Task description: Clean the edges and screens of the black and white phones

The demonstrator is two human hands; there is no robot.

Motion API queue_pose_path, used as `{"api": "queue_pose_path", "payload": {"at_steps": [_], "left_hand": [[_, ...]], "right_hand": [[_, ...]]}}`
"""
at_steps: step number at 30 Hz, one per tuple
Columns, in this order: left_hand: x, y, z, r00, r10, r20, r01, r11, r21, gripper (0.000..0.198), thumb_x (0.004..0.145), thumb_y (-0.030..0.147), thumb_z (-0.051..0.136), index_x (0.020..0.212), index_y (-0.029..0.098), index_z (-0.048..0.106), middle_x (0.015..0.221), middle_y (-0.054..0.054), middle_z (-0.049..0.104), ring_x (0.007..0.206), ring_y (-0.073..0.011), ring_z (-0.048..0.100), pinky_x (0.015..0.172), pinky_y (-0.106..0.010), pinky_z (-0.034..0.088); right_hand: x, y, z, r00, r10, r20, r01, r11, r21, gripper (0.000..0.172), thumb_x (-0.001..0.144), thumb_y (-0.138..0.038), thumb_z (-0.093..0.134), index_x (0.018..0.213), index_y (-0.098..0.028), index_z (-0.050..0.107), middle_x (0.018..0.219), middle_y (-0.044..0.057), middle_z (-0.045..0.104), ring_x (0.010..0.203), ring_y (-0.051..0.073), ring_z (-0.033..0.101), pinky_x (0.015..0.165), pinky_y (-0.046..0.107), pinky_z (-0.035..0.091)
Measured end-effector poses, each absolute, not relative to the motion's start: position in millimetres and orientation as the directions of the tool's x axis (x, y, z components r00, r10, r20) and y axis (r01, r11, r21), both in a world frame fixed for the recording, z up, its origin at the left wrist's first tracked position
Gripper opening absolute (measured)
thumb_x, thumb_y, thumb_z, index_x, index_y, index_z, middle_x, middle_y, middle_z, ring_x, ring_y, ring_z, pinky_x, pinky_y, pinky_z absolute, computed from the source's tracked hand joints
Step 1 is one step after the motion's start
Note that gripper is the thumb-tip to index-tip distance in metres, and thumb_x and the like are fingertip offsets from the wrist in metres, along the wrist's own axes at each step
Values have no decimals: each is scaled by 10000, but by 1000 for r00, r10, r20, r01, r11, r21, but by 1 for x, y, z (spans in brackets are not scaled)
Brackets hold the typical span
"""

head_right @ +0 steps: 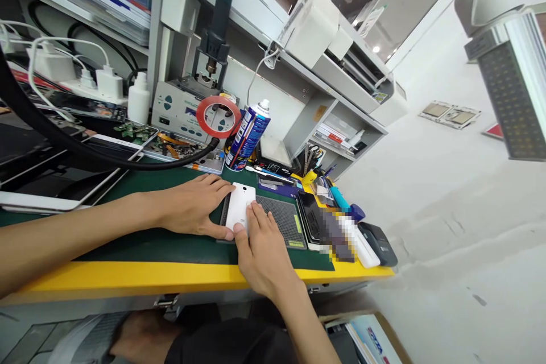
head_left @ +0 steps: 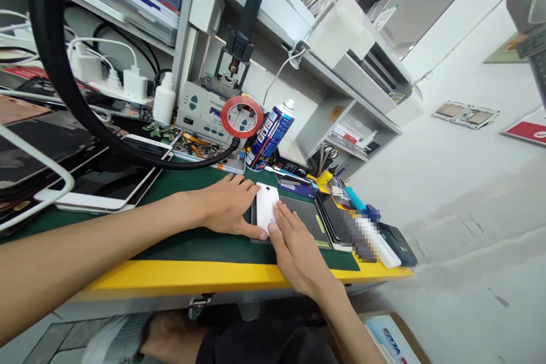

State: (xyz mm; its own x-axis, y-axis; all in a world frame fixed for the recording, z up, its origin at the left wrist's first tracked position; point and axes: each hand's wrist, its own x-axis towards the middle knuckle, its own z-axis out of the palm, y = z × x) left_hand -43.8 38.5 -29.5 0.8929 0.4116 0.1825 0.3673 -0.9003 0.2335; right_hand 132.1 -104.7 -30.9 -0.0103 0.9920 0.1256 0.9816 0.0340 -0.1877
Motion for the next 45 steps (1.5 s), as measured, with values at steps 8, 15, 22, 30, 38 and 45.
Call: {"api": "queue_pose_path", "payload": {"at_steps": [8,15,22,30,38,45], "left_hand": [[-43,41,-32,895,404,191,357,-904,236,1037,770,852,408,1435,56,417,1412,-227,478,1275,-389,394,1038,-424,272],[-42,41,-31,896,408,173,360,-898,254,1049,738,880,406,1449,109,408,1429,-209,464,1281,-386,379,1054,-442,264],[-44,37,-26,891,417,178,369,-895,253,1035,743,869,417,1458,121,406,1469,-220,385,1336,-419,332,1054,-504,311],[-40,14,-14,917,288,276,212,-938,275,281,879,436,616,1087,249,644,1439,-89,395,1356,-297,343,1098,-417,362],[-36,8,-12,938,265,223,216,-951,220,191,928,384,544,1039,267,647,1439,-85,402,1408,-269,268,1124,-417,352],[-34,7,-11,942,266,207,219,-950,224,138,924,345,554,985,274,656,1463,-61,387,1438,-264,222,1132,-422,341]], "right_hand": [[137,-74,-26,3,991,133,964,32,-264,649,1026,-512,197,1480,-101,412,1549,119,352,1450,236,295,1203,459,201],[159,-46,-20,48,976,214,889,56,-454,610,1024,-536,211,1293,-196,640,1379,75,586,1331,231,488,1152,427,299],[173,-22,-31,76,950,302,772,136,-621,477,999,-473,379,1104,-189,748,1205,59,702,1212,238,599,1078,383,402],[179,-23,-36,6,949,314,781,192,-595,348,967,-345,458,1026,-215,775,1229,31,689,1171,240,627,1028,375,455],[183,-21,-39,10,951,310,771,190,-608,355,960,-346,456,1099,-218,758,1226,24,691,1187,261,616,1042,405,444],[183,-21,-39,17,951,307,785,178,-594,362,958,-330,452,1108,-192,751,1233,38,688,1175,248,623,1031,377,445]]}}
